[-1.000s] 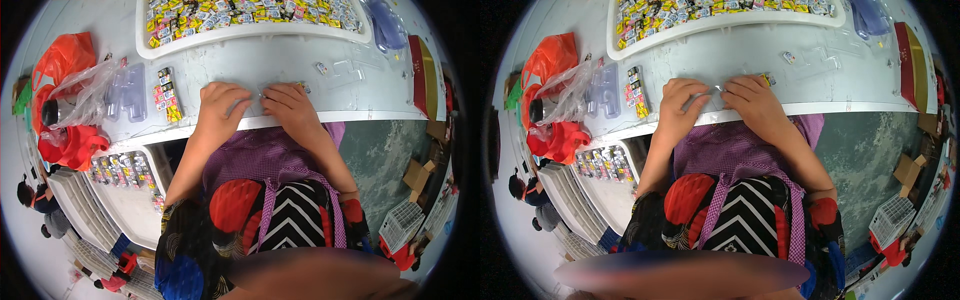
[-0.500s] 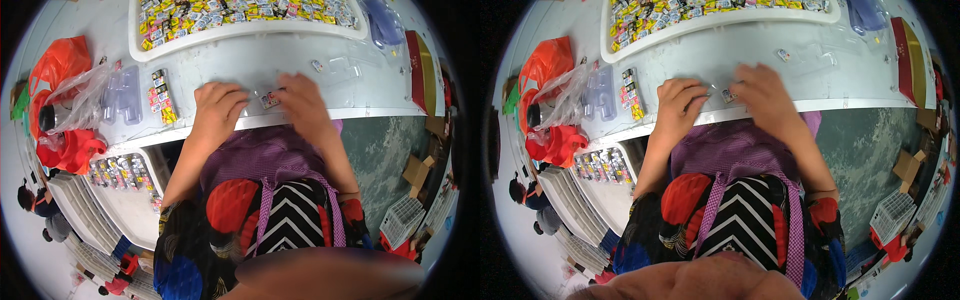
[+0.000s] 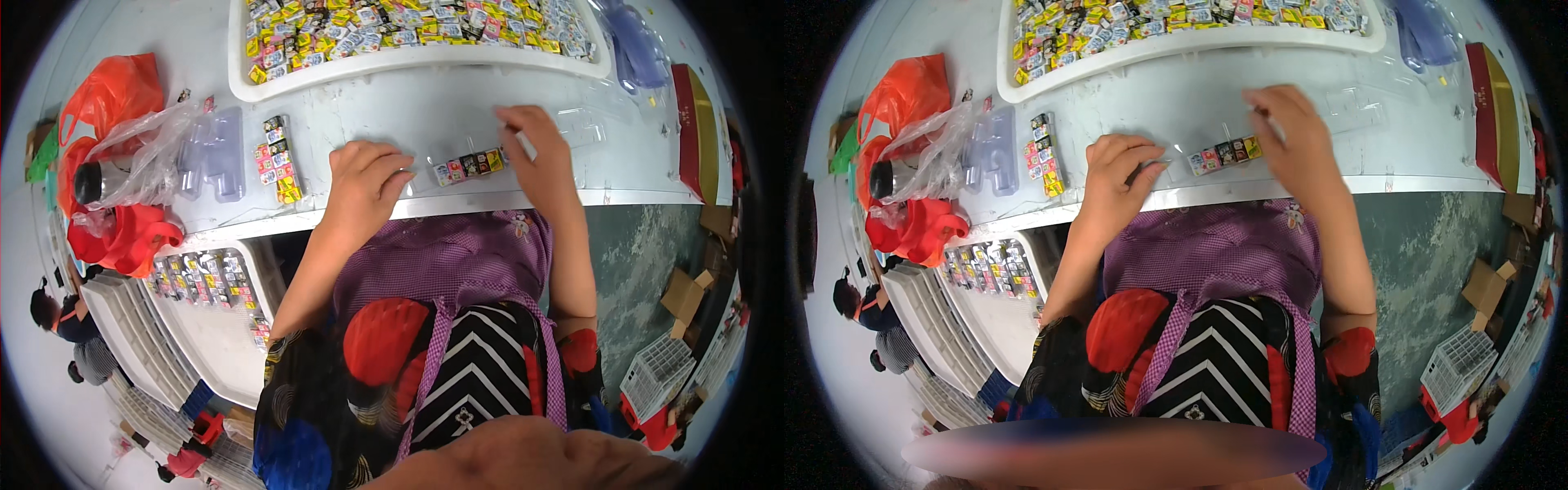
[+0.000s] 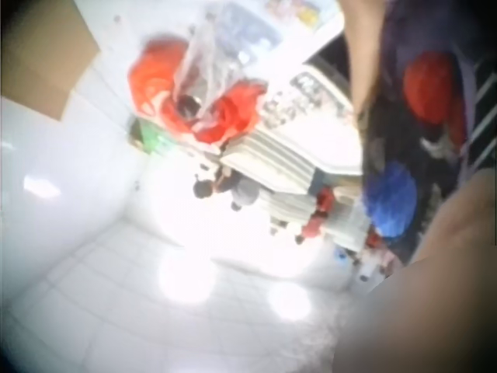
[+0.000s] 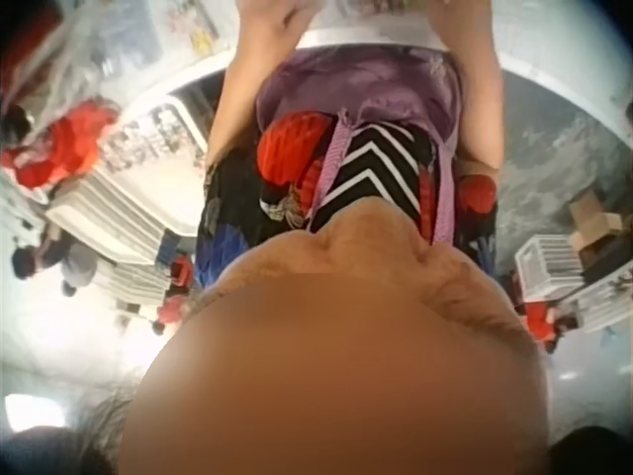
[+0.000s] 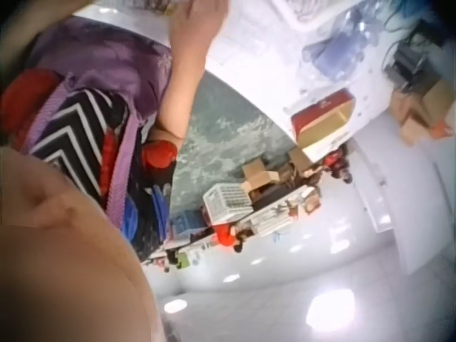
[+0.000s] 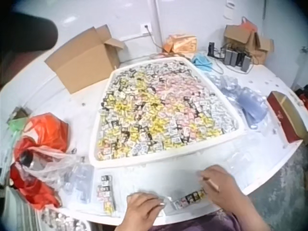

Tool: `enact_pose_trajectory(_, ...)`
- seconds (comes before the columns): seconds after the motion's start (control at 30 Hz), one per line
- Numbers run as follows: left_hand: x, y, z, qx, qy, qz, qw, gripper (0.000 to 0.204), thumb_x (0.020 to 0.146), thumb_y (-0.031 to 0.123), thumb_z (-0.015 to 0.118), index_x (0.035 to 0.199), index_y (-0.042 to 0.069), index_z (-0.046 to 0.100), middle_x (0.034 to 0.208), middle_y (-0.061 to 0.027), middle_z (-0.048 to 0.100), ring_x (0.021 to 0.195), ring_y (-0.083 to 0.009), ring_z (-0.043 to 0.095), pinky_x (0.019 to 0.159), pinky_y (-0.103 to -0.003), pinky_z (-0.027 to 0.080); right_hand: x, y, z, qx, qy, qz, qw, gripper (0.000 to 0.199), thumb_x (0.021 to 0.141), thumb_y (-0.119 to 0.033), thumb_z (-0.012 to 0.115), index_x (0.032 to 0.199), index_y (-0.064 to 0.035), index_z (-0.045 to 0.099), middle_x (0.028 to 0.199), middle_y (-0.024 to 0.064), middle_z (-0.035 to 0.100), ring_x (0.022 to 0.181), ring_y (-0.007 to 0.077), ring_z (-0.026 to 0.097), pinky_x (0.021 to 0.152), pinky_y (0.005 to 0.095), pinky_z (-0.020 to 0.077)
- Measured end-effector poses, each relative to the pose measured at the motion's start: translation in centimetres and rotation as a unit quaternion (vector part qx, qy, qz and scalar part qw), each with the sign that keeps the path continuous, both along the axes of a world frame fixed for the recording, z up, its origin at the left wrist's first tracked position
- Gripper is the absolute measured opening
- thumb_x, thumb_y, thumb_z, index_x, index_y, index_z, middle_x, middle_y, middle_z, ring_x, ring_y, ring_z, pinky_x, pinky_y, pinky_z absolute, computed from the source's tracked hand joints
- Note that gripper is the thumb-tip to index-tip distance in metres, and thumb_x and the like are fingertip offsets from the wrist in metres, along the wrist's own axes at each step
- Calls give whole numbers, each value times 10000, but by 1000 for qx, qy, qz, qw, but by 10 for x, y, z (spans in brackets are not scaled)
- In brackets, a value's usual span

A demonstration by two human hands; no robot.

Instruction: Picking small colorful items from a bulk tray and arranging them into clear plastic packaging trays.

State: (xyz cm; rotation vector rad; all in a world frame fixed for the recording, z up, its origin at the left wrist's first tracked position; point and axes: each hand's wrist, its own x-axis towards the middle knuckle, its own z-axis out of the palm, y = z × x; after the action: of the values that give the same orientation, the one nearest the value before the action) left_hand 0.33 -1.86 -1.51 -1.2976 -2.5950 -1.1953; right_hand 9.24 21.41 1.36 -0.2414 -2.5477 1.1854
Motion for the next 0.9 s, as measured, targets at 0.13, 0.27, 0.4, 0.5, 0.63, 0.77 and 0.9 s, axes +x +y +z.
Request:
enact_pose_trajectory(0.13,3,-1,0,-1,-39,2,999,208,715,77,742,916,73,689,966,-54,640,936,-228,548,861,-343,362,7,-45,5,-147,-68,79,984,243,811,-5,628,1051,-42,635,966,91,604,877,241,576,818,312,439)
enact_pose_trajectory(0.27,1,2,-2,5,-18,8,1000,220,702,77,748,914,77,688,968,-43,641,926,-221,546,858,-342,359,4,-68,-15,57,-24,90,994,223,761,-104,684,979,-108,640,921,31,593,927,226,516,891,400,301)
enact_pose_trajectory(0.4,1,-2,-3,10,-17,4,1000,235,690,81,754,915,83,689,973,-29,641,920,-214,544,856,-339,355,6,-76,-26,141,43,60,987,192,743,-97,680,923,-112,612,929,23,576,934,229,507,859,417,306)
enact_pose_trajectory(0.5,1,-1,-4,12,-14,6,1000,236,691,87,754,919,85,691,977,-27,640,925,-213,542,856,-341,353,7,-75,-27,152,47,57,986,166,742,-93,673,889,-111,598,950,30,555,959,237,489,850,430,304)
enact_pose_trajectory(0.63,0,1,-4,10,-9,4,1000,240,695,97,755,926,84,694,983,-31,638,939,-215,539,858,-345,353,8,-73,-28,152,50,41,986,126,765,-83,659,874,-108,599,1008,49,532,993,260,473,866,428,302)
enact_pose_trajectory(0.77,2,0,-1,5,-13,5,1000,244,695,98,759,930,82,695,985,-36,639,954,-217,539,860,-344,352,10,-75,-34,138,57,25,988,108,781,-92,649,878,-111,604,1023,53,526,1015,272,465,876,433,298)
enact_pose_trajectory(0.9,1,4,-5,16,-20,11,1000,221,701,115,760,911,86,698,969,-29,640,945,-216,542,846,-342,346,10,-74,-31,129,37,29,991,166,787,-81,654,944,-115,611,1076,70,527,1064,281,445,912,421,292)
